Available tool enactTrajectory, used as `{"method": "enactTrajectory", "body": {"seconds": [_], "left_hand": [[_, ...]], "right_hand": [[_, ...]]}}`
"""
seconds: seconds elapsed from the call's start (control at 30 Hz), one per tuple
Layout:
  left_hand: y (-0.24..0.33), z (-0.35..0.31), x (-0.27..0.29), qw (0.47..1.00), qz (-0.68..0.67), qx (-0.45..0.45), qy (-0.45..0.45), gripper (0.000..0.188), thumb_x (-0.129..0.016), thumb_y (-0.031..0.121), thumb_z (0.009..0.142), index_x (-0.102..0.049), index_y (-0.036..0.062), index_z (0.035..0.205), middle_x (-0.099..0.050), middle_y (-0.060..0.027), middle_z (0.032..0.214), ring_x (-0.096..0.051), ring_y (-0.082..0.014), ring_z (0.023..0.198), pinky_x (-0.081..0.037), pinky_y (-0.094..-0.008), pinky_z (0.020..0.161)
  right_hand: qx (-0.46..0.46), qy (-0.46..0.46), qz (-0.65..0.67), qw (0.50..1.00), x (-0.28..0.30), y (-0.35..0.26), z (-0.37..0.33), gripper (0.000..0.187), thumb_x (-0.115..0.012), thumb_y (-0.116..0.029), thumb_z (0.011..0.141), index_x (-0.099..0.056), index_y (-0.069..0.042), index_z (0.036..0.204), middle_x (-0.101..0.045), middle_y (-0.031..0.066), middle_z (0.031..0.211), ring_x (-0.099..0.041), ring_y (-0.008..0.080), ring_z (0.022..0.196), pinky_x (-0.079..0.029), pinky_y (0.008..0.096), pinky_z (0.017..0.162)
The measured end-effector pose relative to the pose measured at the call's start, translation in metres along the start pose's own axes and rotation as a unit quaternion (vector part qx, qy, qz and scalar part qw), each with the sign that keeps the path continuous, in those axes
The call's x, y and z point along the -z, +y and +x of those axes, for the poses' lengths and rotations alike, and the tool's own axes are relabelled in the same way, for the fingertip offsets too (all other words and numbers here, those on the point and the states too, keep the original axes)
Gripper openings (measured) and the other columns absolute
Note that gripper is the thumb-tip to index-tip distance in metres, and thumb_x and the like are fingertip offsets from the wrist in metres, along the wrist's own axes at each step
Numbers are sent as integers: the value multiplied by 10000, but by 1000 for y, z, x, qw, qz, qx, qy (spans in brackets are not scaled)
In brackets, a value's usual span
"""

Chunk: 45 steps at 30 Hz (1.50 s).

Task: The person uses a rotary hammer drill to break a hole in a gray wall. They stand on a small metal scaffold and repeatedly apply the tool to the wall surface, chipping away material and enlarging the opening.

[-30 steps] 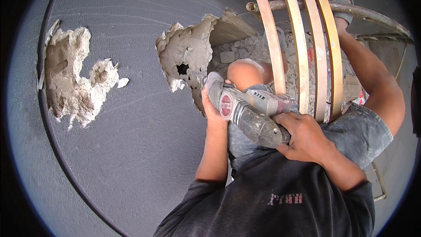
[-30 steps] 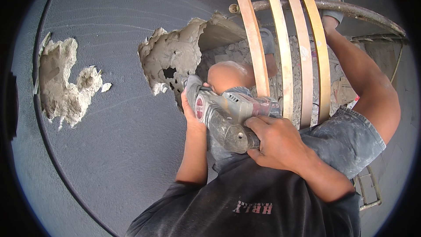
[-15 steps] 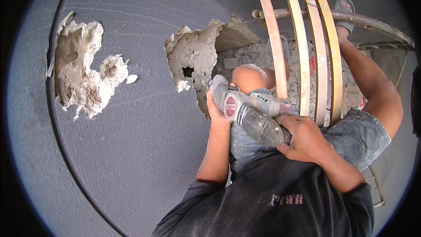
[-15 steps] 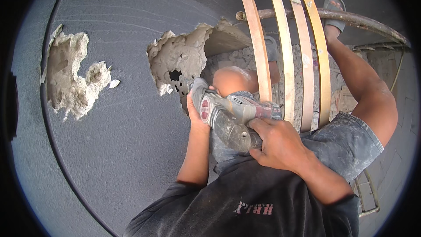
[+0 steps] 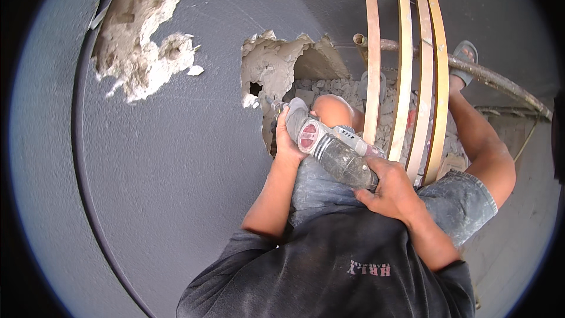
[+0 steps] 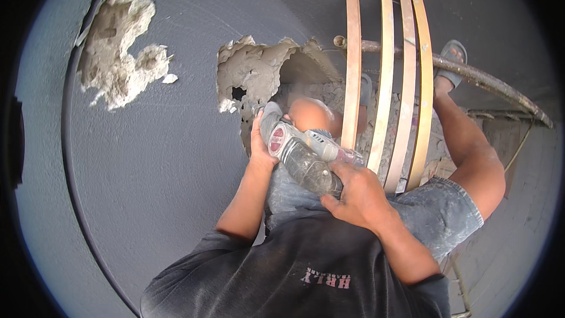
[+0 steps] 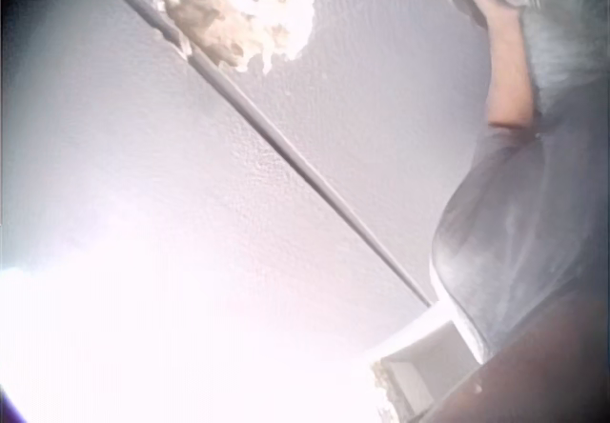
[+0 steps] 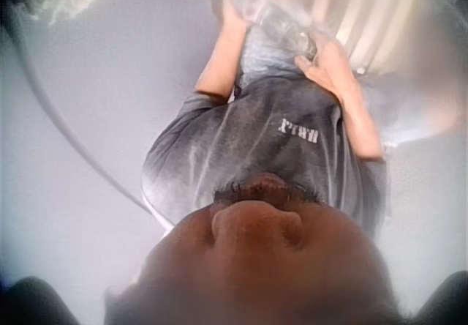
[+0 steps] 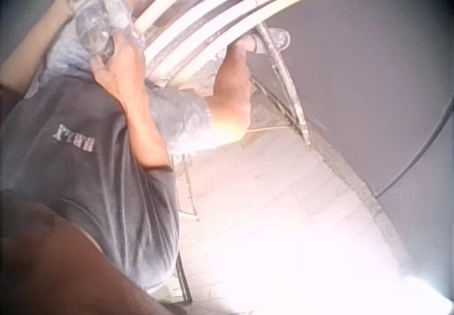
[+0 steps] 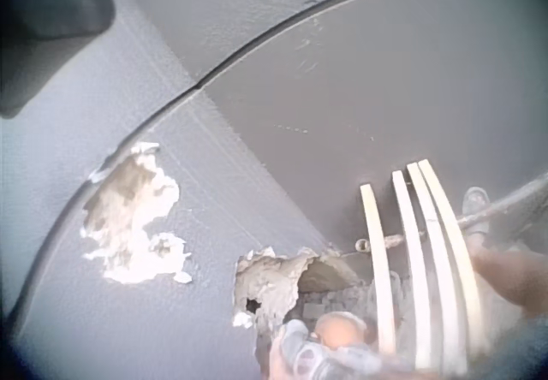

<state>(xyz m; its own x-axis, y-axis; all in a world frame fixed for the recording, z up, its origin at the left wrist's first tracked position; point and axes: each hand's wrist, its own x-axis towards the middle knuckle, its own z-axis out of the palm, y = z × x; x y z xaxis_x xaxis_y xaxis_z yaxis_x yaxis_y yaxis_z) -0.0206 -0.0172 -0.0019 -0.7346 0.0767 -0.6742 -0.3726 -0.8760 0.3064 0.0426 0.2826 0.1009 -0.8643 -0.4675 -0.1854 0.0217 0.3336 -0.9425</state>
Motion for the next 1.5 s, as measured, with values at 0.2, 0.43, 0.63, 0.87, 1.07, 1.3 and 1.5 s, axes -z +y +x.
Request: {"method": "enactTrajectory", "body": {"seconds": [0.2,0.43,0.63,0.87,1.07,1.3,1.5], "left_hand": [[3,-1,11,999,-14,0,-32,531,-646,556,948,-617,78,1177,-686,-179,1022,-686,-337,928,-591,-511,856],[4,-5,12,999,-14,-11,-29,505,-617,516,947,-625,68,1180,-698,-191,1017,-693,-339,916,-591,-509,852],[-16,-30,-2,1000,-8,6,-7,519,-613,537,926,-655,73,1153,-709,-160,1016,-703,-343,942,-584,-519,903],[-78,-90,-41,998,39,-2,-48,570,-603,507,947,-601,33,1263,-717,-212,1079,-712,-347,1004,-574,-520,939],[-112,-147,-75,996,31,38,-79,568,-654,446,924,-550,50,1318,-684,-179,1132,-687,-320,1046,-558,-499,956],[-127,-183,-75,996,55,6,-75,557,-625,428,943,-527,74,1362,-680,-171,1196,-681,-328,1093,-547,-518,998],[-135,-181,-52,993,69,13,-97,576,-616,441,940,-520,93,1389,-679,-175,1240,-676,-335,1134,-532,-533,1034]], "right_hand": [[9,5,17,1000,-8,-12,3,487,-844,-245,813,-696,60,1163,-723,290,1070,-708,469,1020,-556,483,912],[3,-8,-7,1000,-8,-33,2,499,-836,-219,800,-676,94,1154,-719,312,1047,-701,483,1032,-546,486,917],[-42,34,3,999,-2,-47,-31,411,-749,-83,748,-682,78,1120,-725,307,958,-723,475,967,-564,457,867],[-7,47,-40,998,28,-32,-125,411,-731,-131,594,-695,54,960,-709,207,823,-730,341,776,-554,391,755],[73,92,-60,991,49,-17,-183,437,-775,-192,551,-704,36,917,-680,183,796,-688,391,721,-536,401,708],[114,60,-55,990,56,12,-205,456,-790,-214,528,-709,42,896,-678,180,807,-681,380,729,-539,404,720],[118,50,-57,990,57,20,-210,480,-785,-244,512,-707,40,891,-677,186,810,-684,389,734,-546,420,722]]}}
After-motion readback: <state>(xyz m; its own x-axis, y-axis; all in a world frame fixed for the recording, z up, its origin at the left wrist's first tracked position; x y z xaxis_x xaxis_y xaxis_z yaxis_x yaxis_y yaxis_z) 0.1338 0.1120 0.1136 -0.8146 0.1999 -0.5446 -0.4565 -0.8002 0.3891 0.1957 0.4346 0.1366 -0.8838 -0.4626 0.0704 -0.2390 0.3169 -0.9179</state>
